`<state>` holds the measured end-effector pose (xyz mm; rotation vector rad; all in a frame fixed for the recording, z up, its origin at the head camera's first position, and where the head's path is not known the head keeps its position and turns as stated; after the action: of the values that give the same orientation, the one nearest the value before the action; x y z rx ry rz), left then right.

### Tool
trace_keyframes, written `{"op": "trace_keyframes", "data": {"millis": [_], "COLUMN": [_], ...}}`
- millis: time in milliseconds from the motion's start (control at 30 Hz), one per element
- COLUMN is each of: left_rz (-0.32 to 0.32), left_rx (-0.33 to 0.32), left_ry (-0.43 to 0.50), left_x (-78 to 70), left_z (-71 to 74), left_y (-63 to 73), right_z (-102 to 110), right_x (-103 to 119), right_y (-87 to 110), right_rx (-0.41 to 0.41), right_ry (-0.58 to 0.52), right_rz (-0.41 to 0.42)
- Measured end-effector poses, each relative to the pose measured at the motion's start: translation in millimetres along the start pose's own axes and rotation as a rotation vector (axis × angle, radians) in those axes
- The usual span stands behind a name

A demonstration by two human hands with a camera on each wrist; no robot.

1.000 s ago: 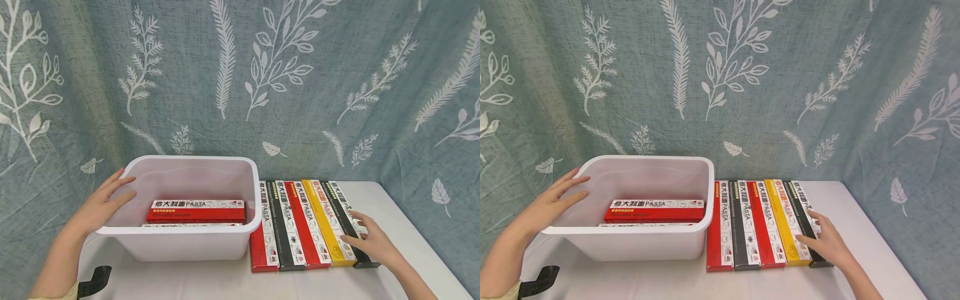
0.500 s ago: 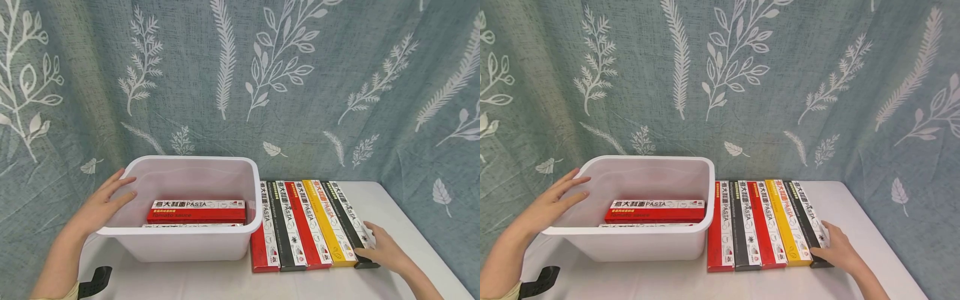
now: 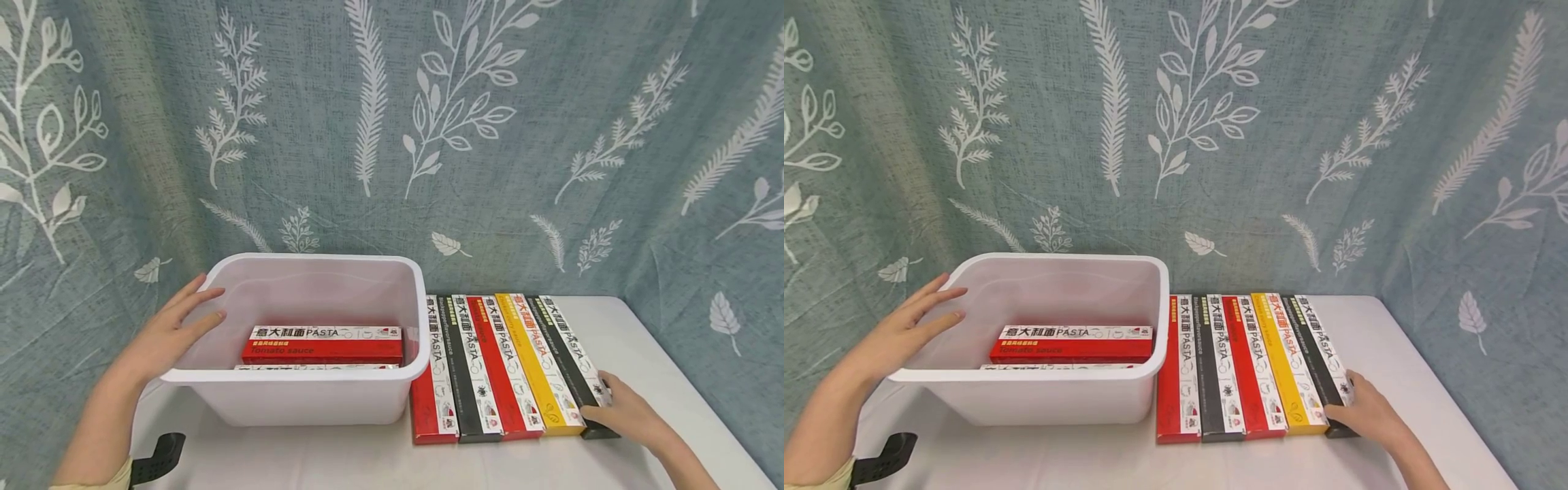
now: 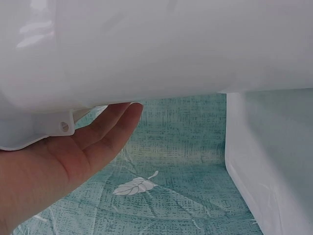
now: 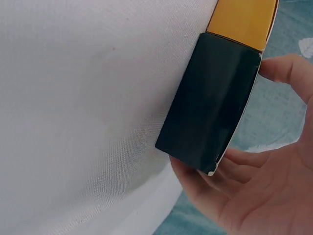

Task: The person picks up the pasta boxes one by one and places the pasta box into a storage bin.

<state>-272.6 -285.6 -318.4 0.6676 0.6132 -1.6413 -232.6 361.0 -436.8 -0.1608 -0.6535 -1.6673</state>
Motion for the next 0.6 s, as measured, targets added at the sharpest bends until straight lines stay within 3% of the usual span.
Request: {"op": "trace_keyframes", "data": {"millis": [233,600], "left_rz": [-0.002,0.015], "left_rx": [0.000,0.011], "left_ry": [0.003,0.010], "left_x": [-0.2,-1.2], "left_z": [0.8,0.8], "left_y": [-0.4,-1.8], "right_z": [0.1,3.4], "right_x": [-2.0,-2.3], "right_y": [-2.6,-1.9], "right_rx": [-0.008,-0.058], "right_ry": [0.033,0.131], "right_rz": [-0.037,-0.013]}}
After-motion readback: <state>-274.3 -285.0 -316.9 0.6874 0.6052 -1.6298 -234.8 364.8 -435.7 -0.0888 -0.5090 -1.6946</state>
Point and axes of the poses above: each hand's wrist, its own y-axis away from the middle knuckle, its own z-axis out of the back of the hand, x = y × z, the point moved 8 cm from there along -y, towards the middle knuckle
